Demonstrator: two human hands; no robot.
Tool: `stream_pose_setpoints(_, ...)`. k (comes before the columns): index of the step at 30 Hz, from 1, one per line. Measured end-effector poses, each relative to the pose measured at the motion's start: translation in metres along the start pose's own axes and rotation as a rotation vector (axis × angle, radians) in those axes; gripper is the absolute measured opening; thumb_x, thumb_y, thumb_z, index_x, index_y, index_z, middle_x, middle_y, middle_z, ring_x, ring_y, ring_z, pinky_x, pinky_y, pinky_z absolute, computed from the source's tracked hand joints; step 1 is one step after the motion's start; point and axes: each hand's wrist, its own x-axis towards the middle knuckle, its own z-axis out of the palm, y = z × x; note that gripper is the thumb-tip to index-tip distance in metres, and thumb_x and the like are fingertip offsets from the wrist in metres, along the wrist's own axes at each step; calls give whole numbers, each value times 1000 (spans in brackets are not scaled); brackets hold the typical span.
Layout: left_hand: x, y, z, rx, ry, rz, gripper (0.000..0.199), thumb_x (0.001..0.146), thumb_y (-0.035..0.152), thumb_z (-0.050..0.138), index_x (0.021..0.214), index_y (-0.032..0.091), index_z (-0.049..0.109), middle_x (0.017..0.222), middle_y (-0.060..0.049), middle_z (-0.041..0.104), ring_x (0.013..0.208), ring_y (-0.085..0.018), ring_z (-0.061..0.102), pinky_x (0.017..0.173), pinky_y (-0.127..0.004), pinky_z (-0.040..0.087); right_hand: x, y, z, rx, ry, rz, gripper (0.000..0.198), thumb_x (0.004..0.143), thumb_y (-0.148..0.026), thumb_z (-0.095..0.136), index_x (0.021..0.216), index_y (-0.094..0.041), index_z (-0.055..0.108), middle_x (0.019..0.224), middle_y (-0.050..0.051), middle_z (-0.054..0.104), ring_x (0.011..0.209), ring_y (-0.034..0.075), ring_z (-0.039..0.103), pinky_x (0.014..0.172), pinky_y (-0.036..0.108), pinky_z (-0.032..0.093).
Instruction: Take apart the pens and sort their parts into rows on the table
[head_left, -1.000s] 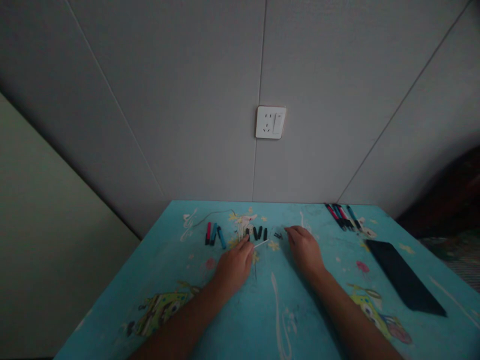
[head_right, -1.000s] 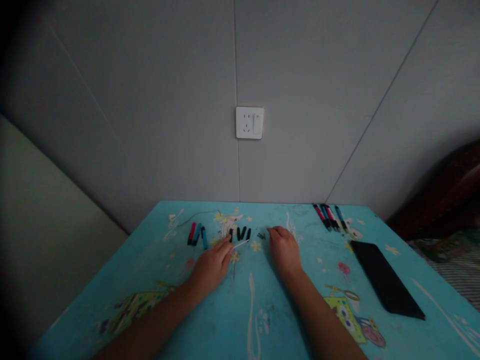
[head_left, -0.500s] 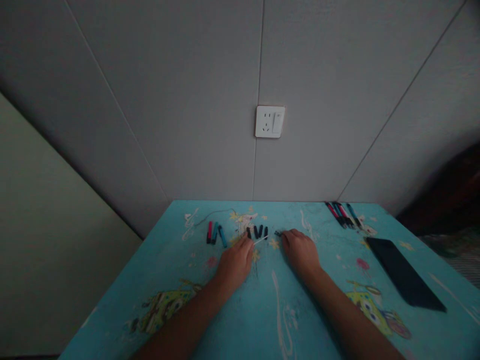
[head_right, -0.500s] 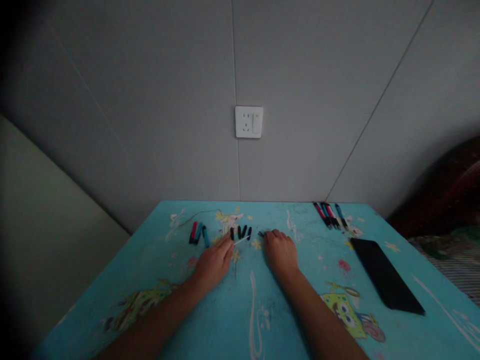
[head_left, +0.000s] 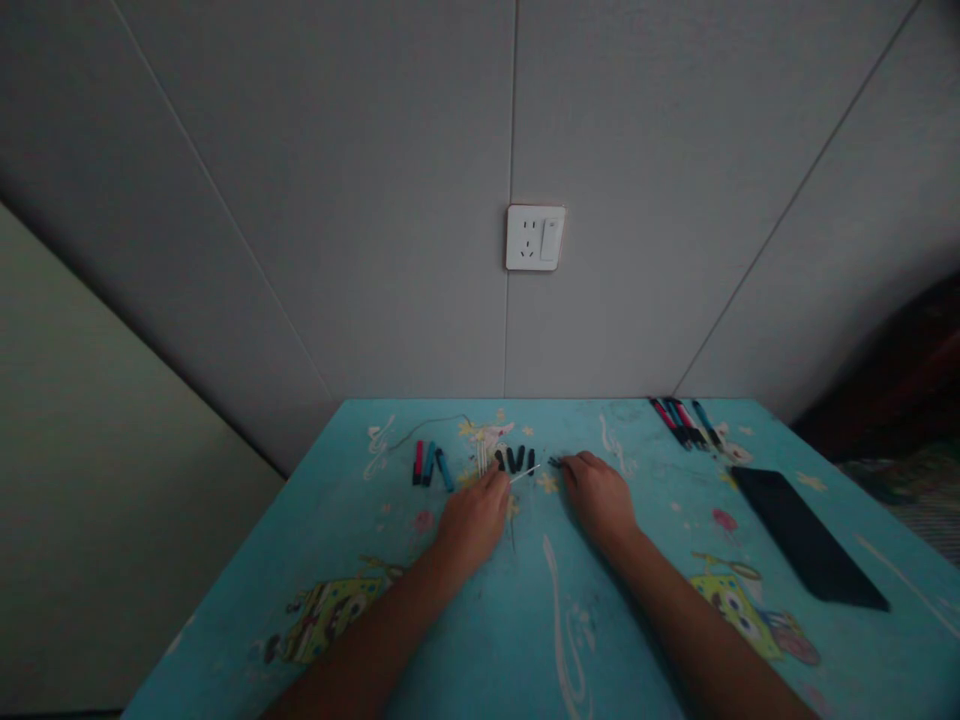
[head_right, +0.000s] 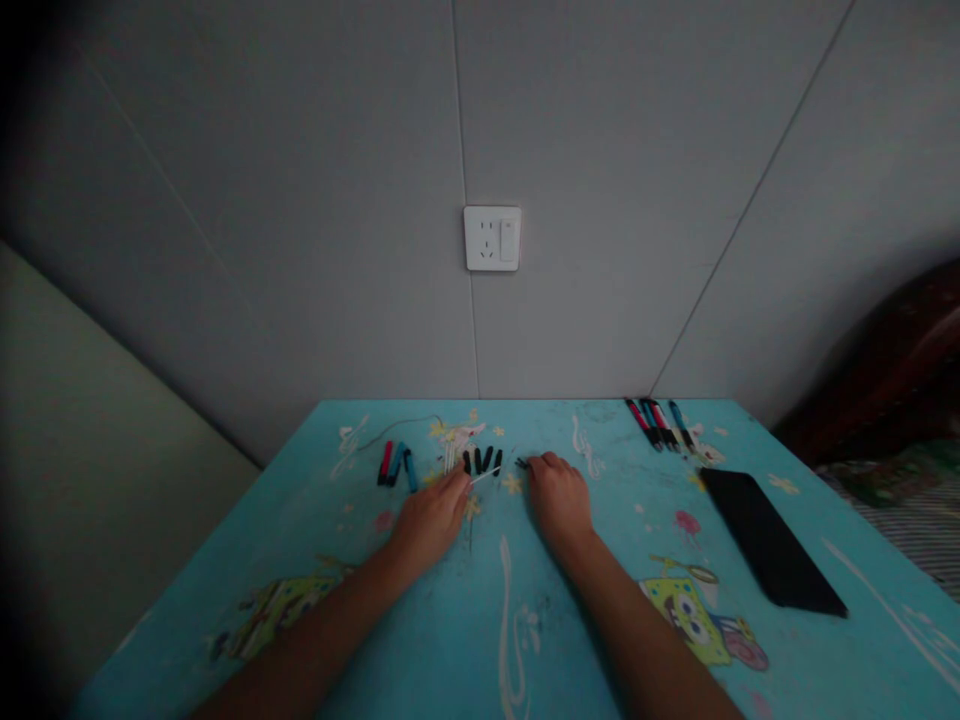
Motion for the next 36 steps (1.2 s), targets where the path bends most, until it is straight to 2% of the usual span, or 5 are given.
stream_pose_setpoints(7, 5, 2, -1, 59, -29, 36, 22, 100, 23, 36, 108, 21, 56, 148, -8, 44, 112, -23, 62, 86, -35, 53, 5, -3, 7, -26, 20, 25, 25, 97, -22, 45, 108, -25, 67, 95, 6, 68, 84, 20, 64, 71, 29, 41)
stream_pose_setpoints(14, 8, 0, 1, 17, -44, 89, 31, 100, 21, 35, 127, 20, 49, 146, -8, 46, 114, -22, 61, 92, -37, 52, 7, -2, 3, 42, 106, -43, 26, 92, -16, 52, 112, -24, 67, 108, 7, 67, 99, 23, 57, 86, 34, 40)
stream_pose_setpoints(18, 8, 1, -2, -4, -21, 76, 28, 101, 23, 32, 120, 20, 53, 148, -7, 44, 116, -21, 59, 92, -35, 50, 7, -6, 0, 87, 134, -106, 24, 93, -18, 53, 110, -24, 68, 110, 7, 66, 102, 24, 54, 88, 36, 39)
stream_pose_setpoints(25, 4, 5, -9, 9, -21, 6, 24, 101, 25, 32, 107, 22, 55, 110, -6, 64, 95, -20, 64, 77, -30, 50, 5, -18, 1, 141, 130, -192, 20, 93, -30, 57, 109, -24, 67, 111, 8, 65, 103, 25, 53, 88, 37, 38)
stream_pose_setpoints(36, 8, 6, -8, 7, -74, -17, 30, 101, 26, 30, 124, 22, 49, 108, -8, 68, 89, -23, 68, 73, -31, 50, 9, -28, 4, 213, 74, -171, 20, 90, -27, 61, 109, -23, 61, 105, 6, 68, 108, 26, 52, 93, 38, 35)
